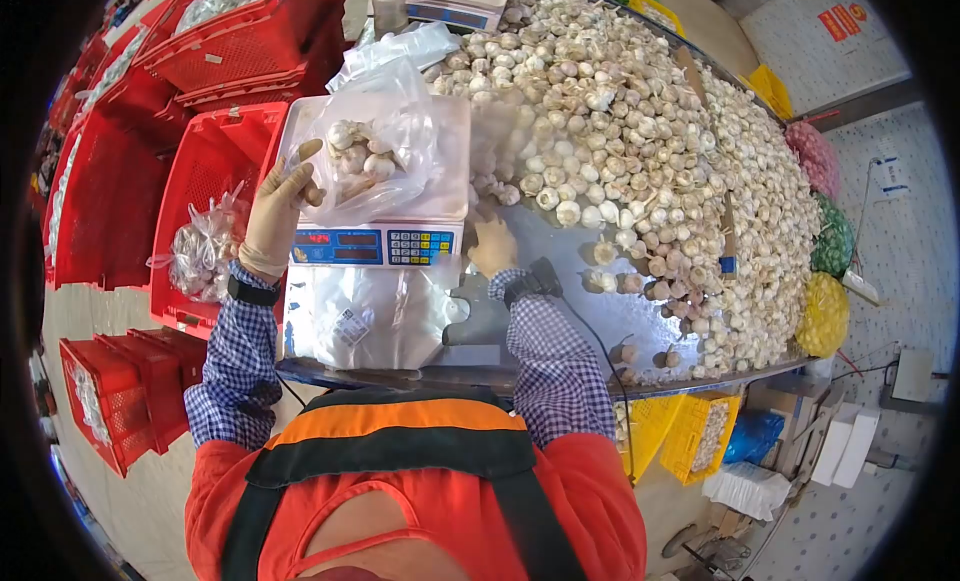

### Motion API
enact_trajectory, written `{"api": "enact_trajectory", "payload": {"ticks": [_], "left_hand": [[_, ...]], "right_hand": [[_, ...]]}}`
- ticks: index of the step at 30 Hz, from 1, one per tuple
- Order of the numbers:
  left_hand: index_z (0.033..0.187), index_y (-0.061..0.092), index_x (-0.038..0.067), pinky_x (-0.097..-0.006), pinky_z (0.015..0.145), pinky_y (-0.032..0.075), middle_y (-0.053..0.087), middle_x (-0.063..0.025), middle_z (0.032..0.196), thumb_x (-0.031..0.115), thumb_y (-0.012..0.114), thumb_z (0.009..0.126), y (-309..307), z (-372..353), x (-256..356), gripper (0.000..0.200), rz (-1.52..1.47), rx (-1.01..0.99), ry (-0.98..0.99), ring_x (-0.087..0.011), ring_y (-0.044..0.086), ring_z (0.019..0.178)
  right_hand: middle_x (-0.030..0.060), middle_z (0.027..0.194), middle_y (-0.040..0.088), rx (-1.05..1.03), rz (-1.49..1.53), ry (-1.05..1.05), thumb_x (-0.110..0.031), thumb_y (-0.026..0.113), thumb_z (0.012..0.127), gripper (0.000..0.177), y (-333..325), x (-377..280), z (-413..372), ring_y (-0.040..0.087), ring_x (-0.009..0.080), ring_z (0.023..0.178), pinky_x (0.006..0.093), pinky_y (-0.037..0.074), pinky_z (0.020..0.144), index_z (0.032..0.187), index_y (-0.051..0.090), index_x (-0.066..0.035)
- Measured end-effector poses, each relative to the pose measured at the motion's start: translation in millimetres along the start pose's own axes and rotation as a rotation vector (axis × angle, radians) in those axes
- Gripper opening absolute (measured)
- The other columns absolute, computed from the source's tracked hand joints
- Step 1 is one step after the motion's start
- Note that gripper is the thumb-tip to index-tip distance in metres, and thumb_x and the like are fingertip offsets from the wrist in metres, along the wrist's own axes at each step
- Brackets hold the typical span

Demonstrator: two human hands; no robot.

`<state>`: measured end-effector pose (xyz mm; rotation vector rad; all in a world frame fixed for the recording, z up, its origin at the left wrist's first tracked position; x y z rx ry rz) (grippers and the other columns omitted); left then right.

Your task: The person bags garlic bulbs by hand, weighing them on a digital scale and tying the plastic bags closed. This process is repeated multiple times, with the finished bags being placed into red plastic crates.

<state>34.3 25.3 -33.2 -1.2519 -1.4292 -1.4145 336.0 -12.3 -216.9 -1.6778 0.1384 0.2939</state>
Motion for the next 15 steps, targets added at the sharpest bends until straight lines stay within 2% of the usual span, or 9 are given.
{"api": "enact_trajectory", "payload": {"ticks": [1,3,4,6,7,9,11,13,15], "left_hand": [[0.125,0.055,0.0,-0.0221,0.073,0.044,0.056,0.0022,0.078,0.013,0.052,0.096,3,-1,-2,0.033,-0.017,-0.014,-0.004,-0.0072,0.051,0.069],[0.127,0.053,-0.001,-0.0217,0.071,0.045,0.056,0.0019,0.079,0.013,0.051,0.096,7,-3,-4,0.034,-0.046,-0.039,-0.011,-0.0068,0.052,0.07],[0.127,0.053,-0.001,-0.0217,0.071,0.045,0.056,0.0019,0.079,0.013,0.051,0.096,7,-5,-3,0.034,-0.04,-0.046,-0.011,-0.0068,0.052,0.07],[0.128,0.053,0.0,-0.0216,0.07,0.044,0.055,0.0026,0.078,0.014,0.051,0.096,3,-8,2,0.034,-0.017,-0.041,0.014,-0.0064,0.051,0.07],[0.128,0.053,0.0,-0.0216,0.07,0.044,0.055,0.0026,0.078,0.014,0.051,0.096,1,-10,5,0.034,-0.014,-0.042,0.018,-0.0064,0.051,0.07],[0.128,0.053,0.0,-0.0211,0.07,0.044,0.053,0.0031,0.076,0.014,0.052,0.096,-11,-14,9,0.034,-0.018,0.034,0.008,-0.0063,0.051,0.07],[0.128,0.052,0.0,-0.0206,0.071,0.043,0.052,0.0032,0.075,0.013,0.051,0.096,-15,-13,6,0.035,-0.013,0.041,-0.01,-0.0062,0.051,0.07],[0.13,0.05,0.0,-0.0202,0.07,0.043,0.053,0.0027,0.075,0.013,0.049,0.097,-10,-12,5,0.036,-0.065,0.019,0.023,-0.0062,0.051,0.069],[0.131,0.049,-0.001,-0.0206,0.071,0.043,0.052,0.0028,0.075,0.013,0.049,0.097,0,-11,7,0.037,-0.103,0.019,0.036,-0.0062,0.051,0.07]], "right_hand": [[0.0164,0.135,0.043,0.002,0.001,0.006,-0.012,0.067,0.07,0.063,2,-1,3,0.056,0.0381,0.106,0.0437,0.05,0.086,0.129,0.044,-0.015],[0.018,0.124,0.053,0.137,0.248,0.1,-0.013,0.065,0.071,0.056,-4,6,12,0.058,0.0383,0.102,0.0446,0.049,0.085,0.124,0.046,-0.014],[0.018,0.124,0.053,0.142,0.253,0.104,-0.013,0.065,0.071,0.056,-5,8,15,0.058,0.0383,0.102,0.0446,0.049,0.085,0.124,0.046,-0.014],[0.0181,0.107,0.061,-0.012,0.292,0.318,-0.012,0.063,0.071,0.049,-12,20,17,0.06,0.0384,0.098,0.0455,0.049,0.082,0.118,0.048,-0.014],[0.0162,0.092,0.064,0.11,0.312,0.288,-0.014,0.066,0.071,0.048,-37,19,13,0.063,0.0376,0.088,0.0433,0.05,0.079,0.115,0.049,-0.014],[0.0097,0.088,0.063,0.247,0.422,0.297,-0.016,0.07,0.072,0.044,-82,16,13,0.064,0.0254,0.085,0.0341,0.051,0.071,0.11,0.05,-0.008],[0.0061,0.085,0.061,0.486,0.428,0.058,-0.018,0.072,0.073,0.046,-165,-50,4,0.063,0.0201,0.078,0.0295,0.05,0.067,0.112,0.05,-0.009],[0.0059,0.088,0.06,0.556,0.68,-0.343,-0.019,0.071,0.074,0.046,-207,-129,3,0.062,0.0202,0.073,0.0303,0.05,0.063,0.114,0.051,-0.008],[0.0077,0.092,0.06,0.338,0.552,-0.47,-0.021,0.072,0.074,0.042,-221,-195,13,0.062,0.0239,0.086,0.0343,0.051,0.071,0.109,0.053,-0.008]]}}
Point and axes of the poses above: each hand's wrist, its own z-axis towards the middle knuckle, its own y-axis out of the palm, x = y × z, the point moved 9 cm from there along z, towards the middle knuckle
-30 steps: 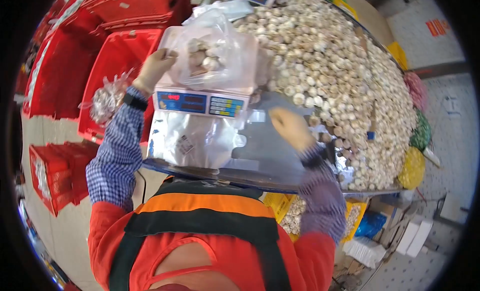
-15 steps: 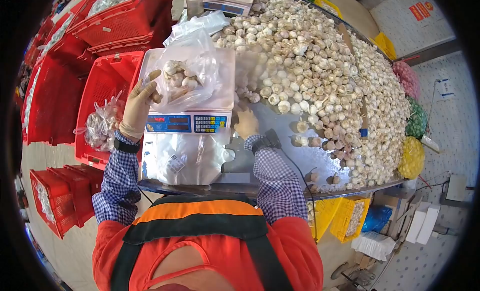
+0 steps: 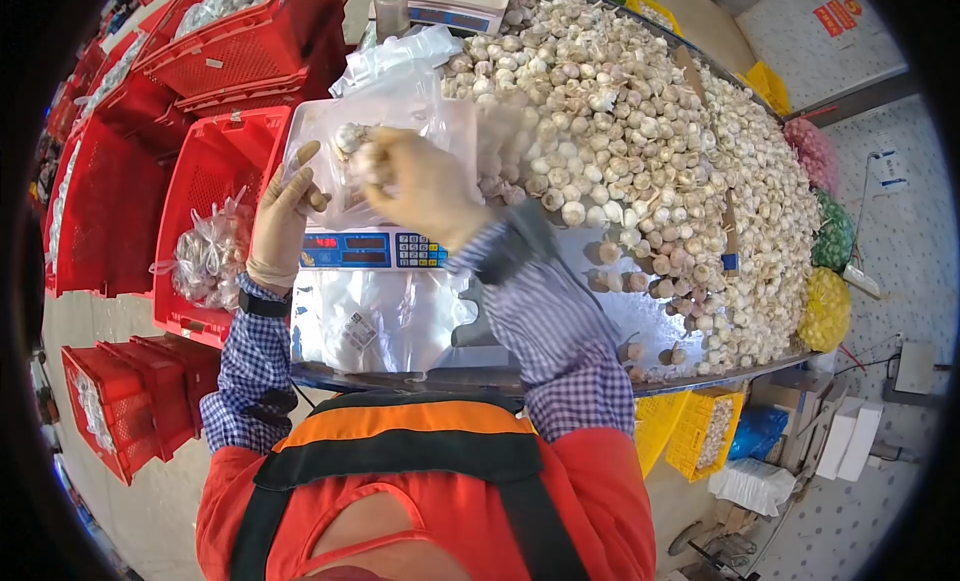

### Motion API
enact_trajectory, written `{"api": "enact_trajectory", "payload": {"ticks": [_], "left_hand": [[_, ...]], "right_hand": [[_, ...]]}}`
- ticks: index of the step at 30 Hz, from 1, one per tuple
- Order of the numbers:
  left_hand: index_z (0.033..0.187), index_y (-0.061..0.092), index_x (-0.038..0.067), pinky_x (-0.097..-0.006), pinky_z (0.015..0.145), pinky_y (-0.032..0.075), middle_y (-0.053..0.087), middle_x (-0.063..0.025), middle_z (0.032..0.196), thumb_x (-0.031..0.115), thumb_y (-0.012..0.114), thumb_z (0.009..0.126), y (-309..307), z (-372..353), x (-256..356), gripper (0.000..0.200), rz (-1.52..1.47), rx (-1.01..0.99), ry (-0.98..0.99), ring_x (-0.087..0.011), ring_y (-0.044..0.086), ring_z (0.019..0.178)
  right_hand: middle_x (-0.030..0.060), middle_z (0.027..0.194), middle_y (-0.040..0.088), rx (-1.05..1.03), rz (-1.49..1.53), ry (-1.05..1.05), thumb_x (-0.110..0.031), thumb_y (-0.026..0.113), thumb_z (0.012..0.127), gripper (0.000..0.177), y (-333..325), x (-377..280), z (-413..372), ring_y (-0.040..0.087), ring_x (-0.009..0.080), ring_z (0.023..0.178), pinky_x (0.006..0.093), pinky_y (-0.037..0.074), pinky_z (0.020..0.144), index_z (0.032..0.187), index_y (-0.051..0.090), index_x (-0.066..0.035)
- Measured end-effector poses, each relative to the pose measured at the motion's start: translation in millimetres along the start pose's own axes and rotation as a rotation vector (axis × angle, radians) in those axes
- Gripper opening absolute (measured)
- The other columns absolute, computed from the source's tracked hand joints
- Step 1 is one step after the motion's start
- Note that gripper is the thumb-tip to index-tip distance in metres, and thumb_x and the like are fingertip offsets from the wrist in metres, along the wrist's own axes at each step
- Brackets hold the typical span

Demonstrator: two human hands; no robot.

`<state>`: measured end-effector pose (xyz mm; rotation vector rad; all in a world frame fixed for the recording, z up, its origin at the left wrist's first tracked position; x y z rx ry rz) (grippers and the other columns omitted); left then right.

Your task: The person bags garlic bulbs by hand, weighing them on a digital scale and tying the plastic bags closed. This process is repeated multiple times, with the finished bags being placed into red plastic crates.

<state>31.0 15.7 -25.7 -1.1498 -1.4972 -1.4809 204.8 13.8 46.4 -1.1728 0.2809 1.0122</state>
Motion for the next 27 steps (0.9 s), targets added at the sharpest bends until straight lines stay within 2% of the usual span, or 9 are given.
{"api": "enact_trajectory", "payload": {"ticks": [4,6,14,16,18,20,22,24,27], "left_hand": [[0.129,0.05,-0.003,-0.022,0.071,0.043,0.053,0.0028,0.078,0.012,0.051,0.095,8,-4,13,0.037,-0.028,0.027,0.056,-0.0067,0.051,0.07],[0.128,0.052,-0.003,-0.0216,0.071,0.043,0.055,0.0024,0.081,0.012,0.053,0.094,1,-9,22,0.036,0.062,0.059,0.06,-0.0068,0.051,0.071],[0.11,0.059,0.0,-0.0227,0.08,0.04,0.059,-0.0018,0.092,0.021,0.06,0.091,-34,2,8,0.028,0.117,0.14,-0.024,-0.0089,0.053,0.086],[0.106,0.059,0.0,-0.024,0.082,0.041,0.06,-0.0031,0.094,0.023,0.06,0.091,-29,6,10,0.027,0.154,0.072,-0.017,-0.0105,0.054,0.09],[0.104,0.06,0.001,-0.0259,0.083,0.042,0.061,-0.0038,0.093,0.022,0.058,0.092,-26,6,19,0.024,0.129,0.067,0.005,-0.0132,0.056,0.089],[0.1,0.059,0.001,-0.0259,0.084,0.043,0.061,-0.0038,0.088,0.02,0.058,0.091,-24,8,20,0.021,-0.218,0.037,-0.053,-0.0142,0.057,0.082],[0.102,0.059,0.001,-0.03,0.085,0.045,0.062,-0.0033,0.086,0.02,0.054,0.094,-31,13,26,0.021,-0.344,-0.068,-0.039,-0.0167,0.058,0.081],[0.101,0.06,0.001,-0.0317,0.085,0.045,0.061,-0.0032,0.083,0.019,0.051,0.095,-38,13,31,0.02,-0.588,-0.1,-0.067,-0.0174,0.058,0.08],[0.106,0.06,-0.003,-0.032,0.086,0.044,0.061,-0.0054,0.081,0.017,0.049,0.095,-18,-3,76,0.025,-0.584,-0.217,0.083,-0.0189,0.057,0.082]], "right_hand": [[0.0113,0.096,0.06,-0.152,-0.436,-0.273,-0.03,0.07,0.075,0.044,74,22,37,0.06,0.0254,0.096,0.0373,0.049,0.079,0.109,0.054,-0.008],[0.0137,0.101,0.062,-0.377,-0.596,-0.107,-0.036,0.065,0.082,0.045,76,51,41,0.058,0.0321,0.101,0.0393,0.045,0.089,0.115,0.054,-0.008],[0.0165,0.112,0.062,-0.31,-0.311,-0.208,-0.039,0.063,0.085,0.043,16,24,91,0.058,0.0318,0.105,0.0401,0.044,0.092,0.114,0.061,-0.008],[0.015,0.106,0.065,-0.427,-0.518,-0.375,-0.037,0.059,0.087,0.038,46,38,94,0.059,0.0316,0.102,0.0385,0.046,0.089,0.113,0.063,-0.01],[0.015,0.1,0.066,-0.595,-0.699,-0.302,-0.042,0.052,0.089,0.038,60,56,94,0.061,0.0307,0.095,0.0385,0.043,0.093,0.104,0.068,-0.011],[0.0141,0.089,0.067,-0.847,-1.072,-0.285,-0.049,0.047,0.09,0.046,49,90,78,0.062,0.0292,0.087,0.0393,0.04,0.095,0.088,0.073,-0.011],[0.0116,0.08,0.067,-0.888,-1.216,-0.251,-0.051,0.045,0.09,0.05,15,103,70,0.062,0.0277,0.082,0.0409,0.037,0.096,0.078,0.073,-0.011],[0.0101,0.073,0.066,-0.951,-1.129,-0.205,-0.051,0.046,0.09,0.051,-12,104,56,0.061,0.0281,0.081,0.0408,0.039,0.094,0.075,0.072,-0.009],[0.0104,0.07,0.064,-0.759,-0.904,-0.435,-0.05,0.043,0.091,0.052,-54,40,19,0.061,0.0274,0.081,0.0402,0.039,0.095,0.073,0.069,-0.007]]}}
Point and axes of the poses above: each hand's wrist, its own z-axis towards the middle knuckle, its own y-axis out of the palm, x = y × z, the point moved 9 cm from there along z, towards the middle knuckle
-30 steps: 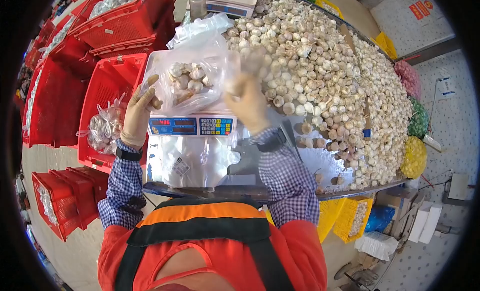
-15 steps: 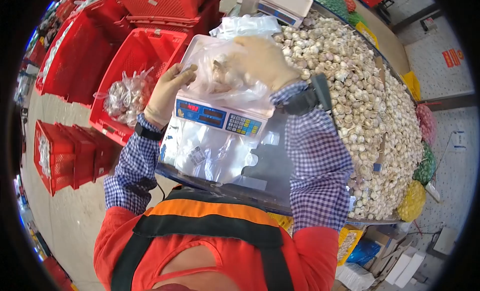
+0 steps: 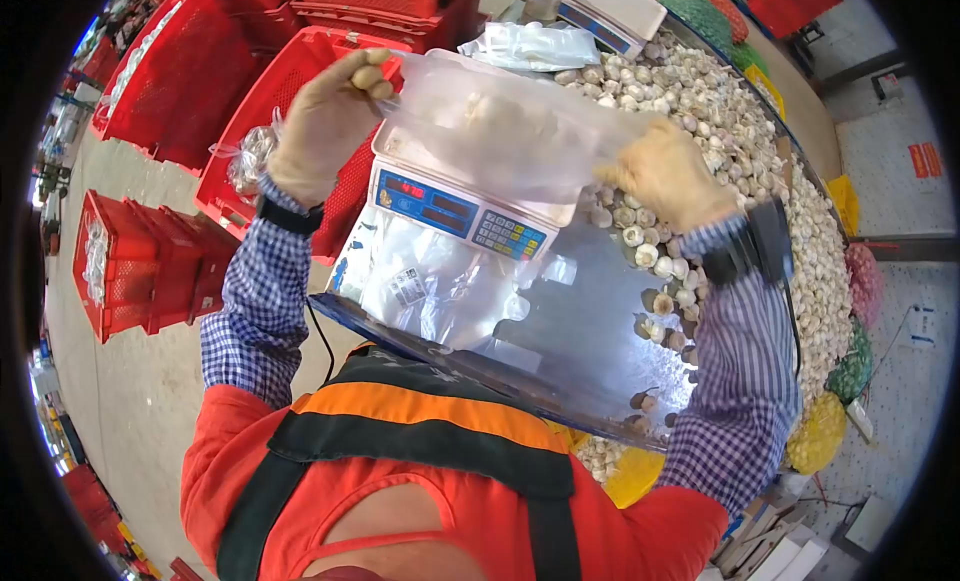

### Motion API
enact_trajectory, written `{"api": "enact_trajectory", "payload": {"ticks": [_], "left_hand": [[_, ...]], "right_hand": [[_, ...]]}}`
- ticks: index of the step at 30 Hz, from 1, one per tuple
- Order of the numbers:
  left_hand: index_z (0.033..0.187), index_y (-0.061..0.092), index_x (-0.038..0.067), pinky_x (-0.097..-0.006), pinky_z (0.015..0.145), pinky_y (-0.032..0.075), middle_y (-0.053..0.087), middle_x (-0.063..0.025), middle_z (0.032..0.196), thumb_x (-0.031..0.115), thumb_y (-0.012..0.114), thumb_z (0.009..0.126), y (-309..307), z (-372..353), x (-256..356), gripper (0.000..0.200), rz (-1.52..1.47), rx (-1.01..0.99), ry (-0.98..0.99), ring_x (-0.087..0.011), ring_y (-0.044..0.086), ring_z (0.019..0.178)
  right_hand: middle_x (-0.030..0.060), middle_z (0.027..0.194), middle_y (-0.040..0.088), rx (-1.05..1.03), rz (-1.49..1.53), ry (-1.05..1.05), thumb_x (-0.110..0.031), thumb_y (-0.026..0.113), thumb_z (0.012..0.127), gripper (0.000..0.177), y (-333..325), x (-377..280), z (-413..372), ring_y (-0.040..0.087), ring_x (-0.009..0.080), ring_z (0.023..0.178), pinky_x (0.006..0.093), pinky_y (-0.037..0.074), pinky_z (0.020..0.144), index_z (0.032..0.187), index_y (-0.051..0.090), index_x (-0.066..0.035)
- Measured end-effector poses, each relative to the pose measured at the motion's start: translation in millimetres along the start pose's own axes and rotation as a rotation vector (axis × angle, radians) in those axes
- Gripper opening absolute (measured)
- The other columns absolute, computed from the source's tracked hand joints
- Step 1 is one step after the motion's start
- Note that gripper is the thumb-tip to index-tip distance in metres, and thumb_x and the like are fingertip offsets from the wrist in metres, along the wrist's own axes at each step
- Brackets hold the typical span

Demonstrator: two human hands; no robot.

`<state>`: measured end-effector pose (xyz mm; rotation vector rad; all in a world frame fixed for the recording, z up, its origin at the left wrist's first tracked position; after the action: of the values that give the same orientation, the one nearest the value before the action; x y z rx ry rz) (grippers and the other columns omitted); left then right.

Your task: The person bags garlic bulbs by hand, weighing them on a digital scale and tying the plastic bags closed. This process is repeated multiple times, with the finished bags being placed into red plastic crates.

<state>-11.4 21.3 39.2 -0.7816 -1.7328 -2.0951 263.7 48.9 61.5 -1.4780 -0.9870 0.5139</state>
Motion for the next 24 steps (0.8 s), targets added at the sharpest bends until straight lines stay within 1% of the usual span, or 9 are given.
{"api": "enact_trajectory", "payload": {"ticks": [5,6,7,13,16,18,21,23,24], "left_hand": [[0.13,0.046,-0.004,-0.0254,0.074,0.046,0.063,-0.0159,0.111,0.017,0.044,0.092,69,-42,23,0.044,0.169,-0.25,0.156,-0.0141,0.057,0.084],[0.134,0.045,0.001,-0.0193,0.06,0.045,0.06,-0.0192,0.12,0.018,0.046,0.092,58,-45,19,0.045,0.353,-0.155,0.116,-0.0099,0.058,0.073],[0.135,0.042,0.002,-0.0158,0.039,0.03,0.063,-0.0195,0.116,0.019,0.049,0.094,58,-50,12,0.044,0.373,-0.143,0.101,-0.002,0.04,0.04],[0.13,0.048,-0.003,-0.0152,0.053,0.048,0.065,-0.0133,0.11,0.022,0.066,0.086,28,-89,-65,0.054,0.706,0.002,-0.395,-0.0074,0.06,0.058],[0.128,0.047,-0.004,-0.0196,0.065,0.051,0.064,-0.013,0.11,0.029,0.075,0.077,5,-105,-101,0.067,0.678,-0.019,-0.499,-0.0108,0.062,0.072],[0.124,0.047,-0.003,-0.0244,0.074,0.052,0.06,-0.0116,0.112,0.033,0.082,0.068,16,-107,-115,0.075,0.631,-0.015,-0.478,-0.0139,0.062,0.087],[0.115,0.052,0.002,-0.0262,0.08,0.049,0.059,-0.0082,0.106,0.015,0.08,0.072,48,-121,-173,0.053,0.411,-0.192,-0.598,-0.0143,0.059,0.084],[0.108,0.057,0.004,-0.0241,0.074,0.049,0.061,-0.0044,0.096,0.011,0.078,0.073,61,-131,-199,0.041,0.709,-0.258,-0.445,-0.0128,0.057,0.079],[0.099,0.061,0.005,-0.0228,0.07,0.048,0.062,-0.001,0.084,0.007,0.07,0.08,47,-139,-208,0.02,0.687,-0.272,-0.62,-0.0107,0.056,0.076]], "right_hand": [[0.006,0.092,0.063,0.173,-0.265,0.081,-0.025,0.063,0.074,0.023,-55,-51,-83,0.058,0.0223,0.087,0.0347,0.041,0.092,0.09,0.063,-0.008],[0.0044,0.099,0.062,0.216,-0.235,0.082,-0.014,0.065,0.065,0.034,-63,-63,-94,0.057,0.0194,0.089,0.0343,0.041,0.093,0.099,0.064,-0.011],[0.0044,0.099,0.062,0.202,-0.241,0.119,-0.014,0.065,0.065,0.034,-60,-72,-103,0.057,0.0194,0.089,0.0343,0.041,0.093,0.099,0.064,-0.011],[0.0046,0.085,0.064,0.901,0.705,0.599,-0.01,0.073,0.075,0.031,-33,-96,-141,0.06,0.0177,0.069,0.0285,0.05,0.062,0.104,0.067,-0.013],[0.0061,0.084,0.064,0.644,0.982,0.739,-0.013,0.075,0.077,0.026,62,-116,-124,0.06,0.0166,0.067,0.0262,0.05,0.06,0.102,0.067,-0.011],[0.0056,0.082,0.063,0.69,1.908,0.72,-0.012,0.074,0.077,0.021,105,-145,-103,0.058,0.017,0.066,0.025,0.049,0.062,0.097,0.068,-0.009],[0.0041,0.089,0.067,0.889,1.298,0.602,-0.011,0.074,0.078,0.017,26,-166,-77,0.06,0.0123,0.074,0.0245,0.05,0.07,0.092,0.069,-0.004],[0.0029,0.088,0.066,0.827,1.001,0.475,-0.013,0.072,0.08,0.017,12,-177,-76,0.06,0.0114,0.076,0.0246,0.049,0.073,0.095,0.069,-0.005],[0.0017,0.086,0.066,0.758,0.702,0.342,-0.015,0.07,0.082,0.018,2,-188,-72,0.059,0.0105,0.078,0.0248,0.048,0.075,0.097,0.07,-0.005]]}}
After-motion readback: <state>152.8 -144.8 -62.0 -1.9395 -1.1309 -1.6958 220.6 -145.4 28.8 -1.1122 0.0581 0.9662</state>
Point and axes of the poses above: each hand's wrist, its own z-axis towards the middle knuckle, its own y-axis out of the palm, x = y × z, the point moved 9 cm from there along z, towards the middle knuckle
